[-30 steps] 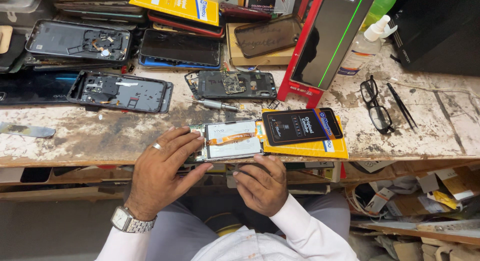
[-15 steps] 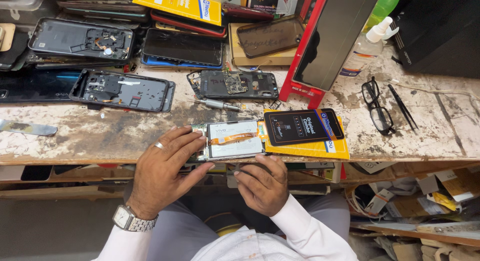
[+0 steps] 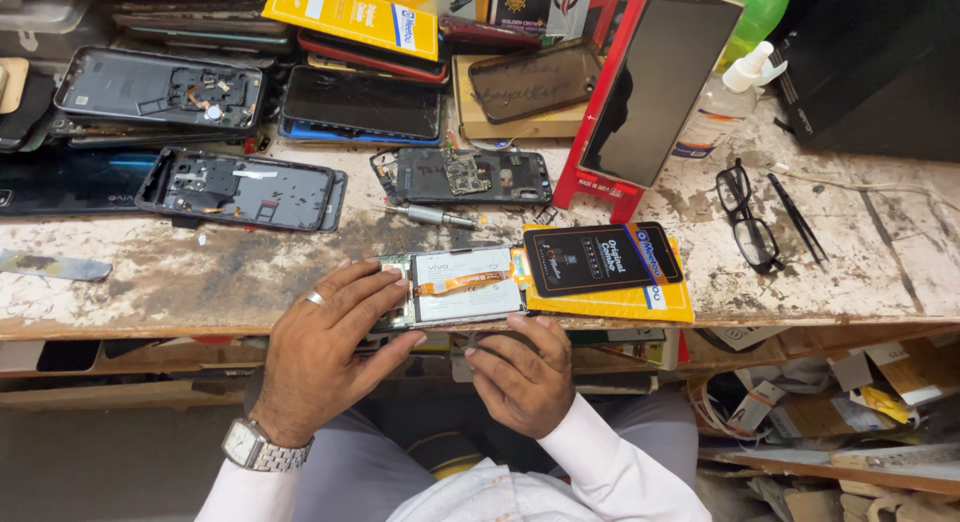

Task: The person removes a battery from a smartphone, then uses a small brush to clean the motherboard and battery connector area. The person handles the battery, motherboard, and brush while working at a cluttered repair bench.

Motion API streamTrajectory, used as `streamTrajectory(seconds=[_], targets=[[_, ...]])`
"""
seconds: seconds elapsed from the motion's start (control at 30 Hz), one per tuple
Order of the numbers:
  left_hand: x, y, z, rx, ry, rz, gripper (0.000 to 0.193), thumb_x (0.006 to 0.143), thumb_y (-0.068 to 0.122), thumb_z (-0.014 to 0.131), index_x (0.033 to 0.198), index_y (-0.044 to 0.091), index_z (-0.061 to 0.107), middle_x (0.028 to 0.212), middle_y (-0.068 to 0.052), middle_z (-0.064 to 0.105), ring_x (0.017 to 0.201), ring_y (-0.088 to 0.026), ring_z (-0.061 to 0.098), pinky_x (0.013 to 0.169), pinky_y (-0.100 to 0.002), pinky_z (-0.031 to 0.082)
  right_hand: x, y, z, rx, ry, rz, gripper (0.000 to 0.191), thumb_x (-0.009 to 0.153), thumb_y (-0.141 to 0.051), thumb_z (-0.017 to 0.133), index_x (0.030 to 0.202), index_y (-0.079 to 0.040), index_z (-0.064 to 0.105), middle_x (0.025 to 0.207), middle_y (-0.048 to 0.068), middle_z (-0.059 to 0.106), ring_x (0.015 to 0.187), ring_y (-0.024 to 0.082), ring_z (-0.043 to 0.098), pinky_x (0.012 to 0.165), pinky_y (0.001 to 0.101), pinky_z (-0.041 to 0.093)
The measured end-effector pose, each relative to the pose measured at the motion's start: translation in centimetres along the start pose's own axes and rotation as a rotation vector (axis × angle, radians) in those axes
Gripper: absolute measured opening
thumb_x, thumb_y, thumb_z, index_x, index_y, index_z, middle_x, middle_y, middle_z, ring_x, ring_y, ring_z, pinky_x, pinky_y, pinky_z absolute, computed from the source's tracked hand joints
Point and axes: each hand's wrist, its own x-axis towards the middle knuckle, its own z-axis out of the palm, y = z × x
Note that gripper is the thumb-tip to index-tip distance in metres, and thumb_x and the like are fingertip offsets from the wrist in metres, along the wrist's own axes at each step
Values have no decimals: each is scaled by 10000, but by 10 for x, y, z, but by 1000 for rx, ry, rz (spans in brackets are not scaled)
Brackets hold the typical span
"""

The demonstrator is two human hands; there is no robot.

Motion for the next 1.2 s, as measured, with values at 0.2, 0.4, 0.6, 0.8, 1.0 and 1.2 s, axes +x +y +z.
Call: streamTrajectory(seconds=[0.2, 0.4, 0.6, 0.8, 1.0, 1.2], targets=[[3, 1, 0, -13, 24, 10, 476, 774, 304, 834, 1168, 76, 699, 1215, -88, 702, 1211, -327, 633, 990, -453, 522, 3, -1, -4, 2, -23, 12, 288, 786, -157, 822, 1054, -218, 736, 1140, -42, 678, 1270, 256, 515, 1082, 486, 417], [4, 3, 1, 2, 7, -30, 495, 736, 308, 831, 1168, 100, 707, 1213, -67, 703, 1205, -301, 633, 969, -446, 523, 4, -1, -6, 3, -13, 10, 287, 805, -169, 837, 1066, -221, 728, 1141, -59, 683, 1286, 242, 514, 1099, 483, 424], [1, 2, 3, 3, 0, -43, 492, 743, 317, 832, 1162, 94, 702, 1220, -69, 703, 1221, -299, 629, 966, -440, 525, 3, 0, -5, 26, -6, 18, 277, 807, -166, 837, 1055, -216, 726, 1137, -56, 682, 1298, 241, 515, 1099, 485, 418], [2, 2, 3, 4, -3, -40, 490, 746, 315, 831, 1164, 95, 703, 1216, -72, 704, 1214, -299, 635, 974, -442, 528, 4, 0, -5, 22, -1, 18, 275, 809, -163, 835, 1056, -216, 727, 1133, -56, 684, 1292, 238, 520, 1100, 477, 422], [1, 1, 4, 6, -7, -40, 490, 748, 321, 828, 1164, 95, 702, 1210, -74, 706, 1218, -300, 632, 975, -441, 527, 5, -1, -6, 23, 1, 17, 269, 802, -165, 832, 1047, -217, 732, 1123, -59, 692, 1287, 237, 522, 1096, 475, 422], [1, 1, 4, 21, -19, -53, 491, 742, 330, 830, 1159, 101, 709, 1206, -71, 708, 1218, -296, 632, 973, -441, 527, 6, -1, -6, 25, -4, 15, 267, 814, -163, 836, 1054, -216, 732, 1124, -63, 690, 1294, 238, 512, 1099, 470, 420]])
